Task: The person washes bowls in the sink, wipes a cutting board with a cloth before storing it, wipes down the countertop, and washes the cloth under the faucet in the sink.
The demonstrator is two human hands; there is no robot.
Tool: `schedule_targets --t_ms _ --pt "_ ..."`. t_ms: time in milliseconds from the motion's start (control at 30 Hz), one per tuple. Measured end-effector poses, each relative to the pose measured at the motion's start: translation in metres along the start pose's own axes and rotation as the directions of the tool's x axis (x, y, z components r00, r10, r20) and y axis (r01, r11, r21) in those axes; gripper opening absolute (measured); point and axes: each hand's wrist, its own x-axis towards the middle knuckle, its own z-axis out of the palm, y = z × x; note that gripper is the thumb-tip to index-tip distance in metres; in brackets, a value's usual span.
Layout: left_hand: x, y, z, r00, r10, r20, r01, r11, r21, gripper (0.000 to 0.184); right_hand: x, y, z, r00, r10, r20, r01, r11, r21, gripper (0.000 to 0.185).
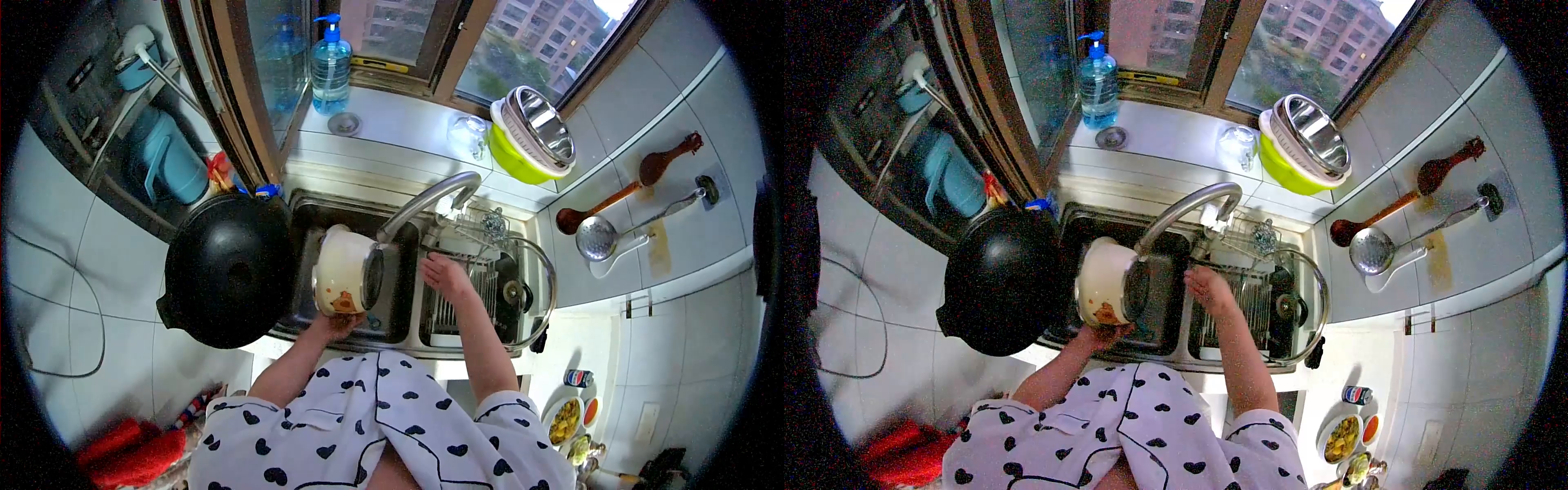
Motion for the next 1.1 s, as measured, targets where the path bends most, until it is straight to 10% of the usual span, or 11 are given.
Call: schedule_targets --t_ms 300,767,967,1100 --pt "-0.007 -0.009 0.002 0.995 0.081 0.062 -0.083 0.996 0.027 0.057 -0.076 0.01 0.091 0.931 -0.239 0.275 0.358 0.746 -0.562 0.033" --pt "-0.036 -0.031 0.066 0.984 -0.028 0.176 0.017 0.998 0.066 0.045 -0.142 0.001 0.139 0.784 -0.446 0.432 0.617 0.492 -0.614 0.042" --pt "-0.057 -0.031 0.089 0.914 0.32 -0.249 -0.241 0.922 0.303 0.041 -0.159 -0.012 0.127 0.784 -0.501 0.367 0.605 0.484 -0.632 0.041" --pt "-0.077 -0.023 0.114 0.712 0.662 -0.235 -0.318 0.602 0.732 0.033 -0.189 -0.031 0.113 0.807 -0.507 0.302 0.589 0.667 -0.456 0.047"
